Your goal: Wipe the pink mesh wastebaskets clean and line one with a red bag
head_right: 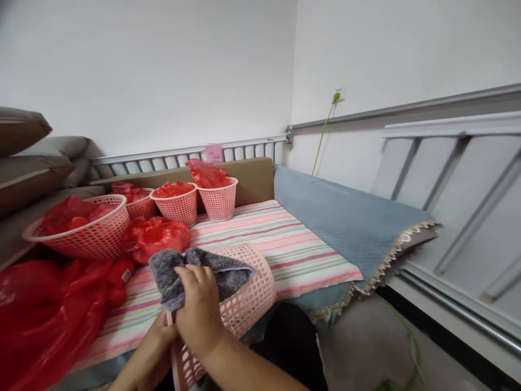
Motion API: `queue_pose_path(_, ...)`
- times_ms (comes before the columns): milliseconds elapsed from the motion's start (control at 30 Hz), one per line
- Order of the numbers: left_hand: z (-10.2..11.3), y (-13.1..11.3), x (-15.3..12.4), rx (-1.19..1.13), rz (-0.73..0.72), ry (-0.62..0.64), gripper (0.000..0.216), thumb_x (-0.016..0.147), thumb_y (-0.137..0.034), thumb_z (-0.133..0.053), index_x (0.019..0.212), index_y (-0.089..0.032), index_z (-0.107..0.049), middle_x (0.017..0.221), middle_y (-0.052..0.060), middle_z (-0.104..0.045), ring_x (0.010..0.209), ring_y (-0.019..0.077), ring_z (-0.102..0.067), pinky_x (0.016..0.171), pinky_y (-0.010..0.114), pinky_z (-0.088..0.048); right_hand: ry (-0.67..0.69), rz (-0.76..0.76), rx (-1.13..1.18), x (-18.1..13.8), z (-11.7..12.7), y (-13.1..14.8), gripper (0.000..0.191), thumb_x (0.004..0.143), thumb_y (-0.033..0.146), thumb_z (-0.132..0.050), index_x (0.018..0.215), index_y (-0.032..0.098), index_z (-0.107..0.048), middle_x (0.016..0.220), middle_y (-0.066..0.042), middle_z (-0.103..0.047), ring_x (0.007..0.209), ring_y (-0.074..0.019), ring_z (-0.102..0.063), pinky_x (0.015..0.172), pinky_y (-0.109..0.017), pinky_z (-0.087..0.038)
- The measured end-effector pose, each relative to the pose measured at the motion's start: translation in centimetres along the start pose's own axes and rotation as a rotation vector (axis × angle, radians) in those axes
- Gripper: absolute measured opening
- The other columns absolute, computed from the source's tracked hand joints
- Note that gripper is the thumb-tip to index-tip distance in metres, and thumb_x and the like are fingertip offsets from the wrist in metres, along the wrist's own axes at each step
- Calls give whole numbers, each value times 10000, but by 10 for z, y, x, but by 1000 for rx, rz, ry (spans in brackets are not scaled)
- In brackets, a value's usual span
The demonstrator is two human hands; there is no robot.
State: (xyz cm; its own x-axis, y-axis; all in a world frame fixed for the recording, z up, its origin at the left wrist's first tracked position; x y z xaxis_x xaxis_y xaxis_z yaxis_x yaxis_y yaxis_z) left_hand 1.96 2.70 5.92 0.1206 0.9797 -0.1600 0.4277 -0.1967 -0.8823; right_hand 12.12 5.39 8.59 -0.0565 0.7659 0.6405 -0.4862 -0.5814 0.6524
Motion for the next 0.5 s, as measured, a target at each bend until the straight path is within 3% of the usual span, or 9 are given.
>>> queue_pose_path(100,0,-6,2,45,-69,-27,802,601,-110,-720,1344,-156,-420,1142,124,-684,1160,337,-568,1011,458,-421,14,68,84,4,-7,19,620,629,-1,-493,1207,211,-564,1175,-55,-575,1076,-203,-479,983,-371,-385)
queue_pose_path(200,0,-7,13,58,-151,-4,801,615,-109,-704,1360,-166,-415,1170,114,-675,1181,326,-554,1031,443,-404,54,156,19,19,-7,2,589,657,44,-534,1224,200,-559,1209,-57,-572,1082,-213,-473,985,-375,-374)
queue_pose_path(367,2,6,25,14,-69,-25,1029,598,-148,-763,1457,-220,-201,1317,129,-584,1199,317,-547,1036,451,-406,21,35,-183,52,4,-80,595,621,3,-475,1184,162,-583,1156,-60,-612,1068,-217,-505,970,-365,-376)
queue_pose_path(500,0,12,21,85,-8,24,909,624,-239,-796,1411,-194,-343,1276,145,-618,1223,323,-526,1075,418,-367,-112,-214,-319,79,28,-146,511,704,2,-429,1167,143,-590,1124,-90,-628,1056,-208,-541,936,-321,-388)
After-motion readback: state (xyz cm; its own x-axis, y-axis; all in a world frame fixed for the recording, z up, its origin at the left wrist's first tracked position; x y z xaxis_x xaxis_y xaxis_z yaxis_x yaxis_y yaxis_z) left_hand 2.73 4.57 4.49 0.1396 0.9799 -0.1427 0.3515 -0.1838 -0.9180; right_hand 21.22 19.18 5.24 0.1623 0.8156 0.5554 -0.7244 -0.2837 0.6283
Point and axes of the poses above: each hand's wrist, its own x-axis towards the middle knuckle, its own z-axis out of the back of the hand, y = z × x, the point moved 1 cm from there along x, towards the middle knuckle
